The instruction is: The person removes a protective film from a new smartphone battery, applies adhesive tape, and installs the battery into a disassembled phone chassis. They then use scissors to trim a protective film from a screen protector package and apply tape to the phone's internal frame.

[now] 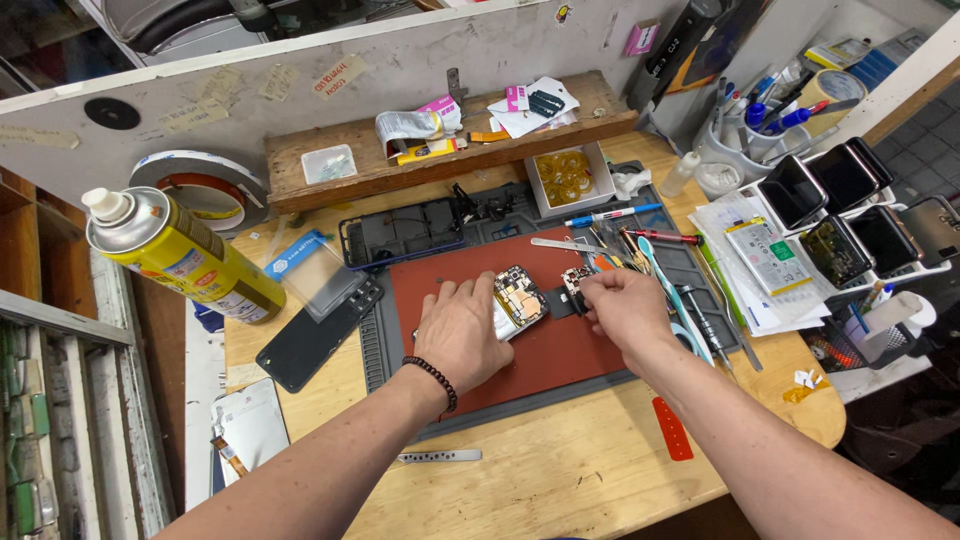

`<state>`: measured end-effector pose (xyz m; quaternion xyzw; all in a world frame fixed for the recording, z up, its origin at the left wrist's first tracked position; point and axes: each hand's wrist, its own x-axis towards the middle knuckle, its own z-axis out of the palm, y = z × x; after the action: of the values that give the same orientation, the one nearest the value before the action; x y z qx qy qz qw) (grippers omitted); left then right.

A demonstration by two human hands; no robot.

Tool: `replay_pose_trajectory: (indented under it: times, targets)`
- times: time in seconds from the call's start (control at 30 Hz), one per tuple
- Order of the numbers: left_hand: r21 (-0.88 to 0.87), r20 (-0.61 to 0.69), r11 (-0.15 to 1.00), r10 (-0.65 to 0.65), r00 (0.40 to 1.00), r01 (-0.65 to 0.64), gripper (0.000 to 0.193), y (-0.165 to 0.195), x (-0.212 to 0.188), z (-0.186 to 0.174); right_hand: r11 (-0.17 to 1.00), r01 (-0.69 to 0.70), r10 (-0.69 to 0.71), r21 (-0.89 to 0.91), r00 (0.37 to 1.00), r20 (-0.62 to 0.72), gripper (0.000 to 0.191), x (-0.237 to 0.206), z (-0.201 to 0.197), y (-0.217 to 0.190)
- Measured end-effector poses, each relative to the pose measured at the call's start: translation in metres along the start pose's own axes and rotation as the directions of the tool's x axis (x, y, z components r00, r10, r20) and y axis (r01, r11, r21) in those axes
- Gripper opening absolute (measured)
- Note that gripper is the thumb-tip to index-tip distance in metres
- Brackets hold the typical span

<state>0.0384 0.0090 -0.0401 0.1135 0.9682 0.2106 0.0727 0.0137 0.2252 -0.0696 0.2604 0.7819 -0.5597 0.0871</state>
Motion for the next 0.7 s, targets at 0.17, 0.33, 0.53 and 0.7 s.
replay_pose_trajectory:
  times: [0.17, 0.33, 0.53, 0.7]
  targets:
    - [-0.020, -0.021, 0.999, 0.049, 0.999, -0.050, 0.079, -0.003, 0.001, 0.001, 0.808, 0.439, -0.423, -0.393, 0.897, 0.131, 0.023, -0.014, 0.010, 0.005]
    - [-0.026, 0.047, 0.999, 0.032, 0.998, -0.031, 0.075, -0.005, 0.000, -0.002, 0.683, 0.556, -0.493, -0.474, 0.829, 0.262, 0.027, -0.035, 0.024, -0.002]
    - [0.087, 0.071, 0.985, 0.141, 0.987, -0.147, 0.059, -0.008, -0.007, -0.004, 0.676, 0.538, -0.461, -0.504, 0.842, 0.281, 0.029, -0.044, 0.024, -0.010]
    - [0.117, 0.063, 0.973, 0.191, 0.980, -0.197, 0.060, -0.008, -0.009, -0.003, 0.571, 0.634, -0.534, -0.521, 0.769, 0.350, 0.033, -0.052, 0.022, -0.009]
